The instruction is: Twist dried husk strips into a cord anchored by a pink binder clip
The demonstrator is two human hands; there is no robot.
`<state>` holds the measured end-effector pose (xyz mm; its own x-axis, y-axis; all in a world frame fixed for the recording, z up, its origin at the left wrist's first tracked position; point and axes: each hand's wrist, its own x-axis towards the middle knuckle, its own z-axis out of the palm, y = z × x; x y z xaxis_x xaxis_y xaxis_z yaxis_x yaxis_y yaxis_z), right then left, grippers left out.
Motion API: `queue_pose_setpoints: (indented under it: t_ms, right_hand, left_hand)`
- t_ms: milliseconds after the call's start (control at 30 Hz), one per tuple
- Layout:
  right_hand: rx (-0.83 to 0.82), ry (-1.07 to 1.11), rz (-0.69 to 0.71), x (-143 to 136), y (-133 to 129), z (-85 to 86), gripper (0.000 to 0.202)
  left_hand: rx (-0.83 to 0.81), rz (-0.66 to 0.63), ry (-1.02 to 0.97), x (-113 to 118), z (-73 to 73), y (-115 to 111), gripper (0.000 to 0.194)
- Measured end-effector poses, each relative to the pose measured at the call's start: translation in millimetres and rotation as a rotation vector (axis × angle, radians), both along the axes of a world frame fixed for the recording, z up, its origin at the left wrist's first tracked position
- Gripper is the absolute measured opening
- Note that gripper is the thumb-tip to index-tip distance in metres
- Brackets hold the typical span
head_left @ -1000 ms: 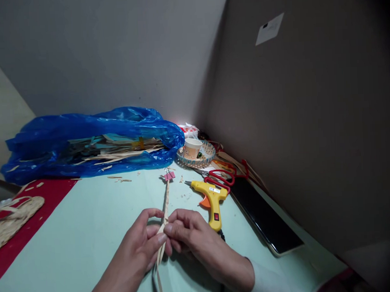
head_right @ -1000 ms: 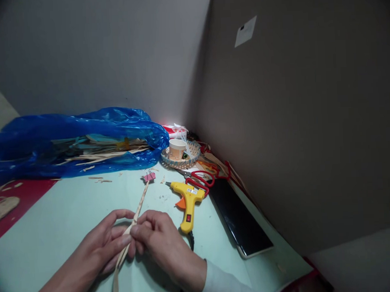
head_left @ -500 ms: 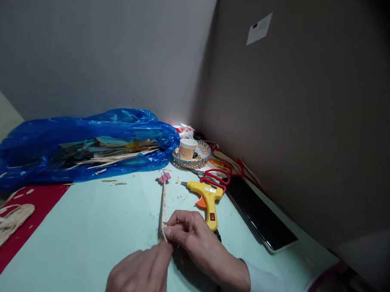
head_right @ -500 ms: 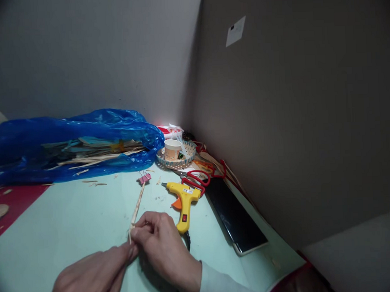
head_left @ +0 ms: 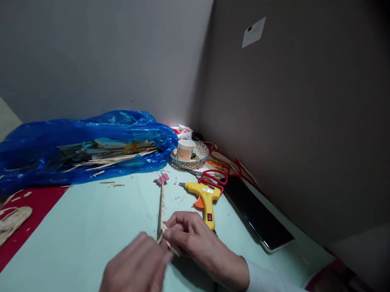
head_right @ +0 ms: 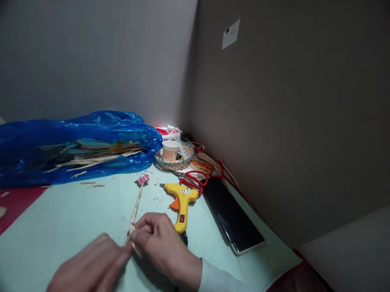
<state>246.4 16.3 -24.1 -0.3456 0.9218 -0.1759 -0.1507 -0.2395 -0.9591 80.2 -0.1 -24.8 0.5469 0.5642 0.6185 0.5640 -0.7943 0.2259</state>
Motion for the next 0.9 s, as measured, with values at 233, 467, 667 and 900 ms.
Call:
queue_pose_setpoints:
  t_ms: [233,467,667,900]
  right_hand:
    - [0.083,-0.011,0.022,0,-3,0.5,0.021]
    - [0.180,-0.196,0.022,1,-7,-1.0,0.012]
    - [0.229,-0.305,0.031,-1,-11,1.1,0.017]
    - [0.313,-0.447,0.031,1,-12,7.1,0.018]
  left_hand:
    - [-1.369,-0.085,-0.507,1,4.4,30,0.022]
    - [-1.507,-0.179,-0.464,-1,6.2,36,0.020]
    - [-1.401,0.047,-0.426,5,7.5,28,0.023]
    - [-1.577,0.138,-0.736,11,-6.7,26,0.047]
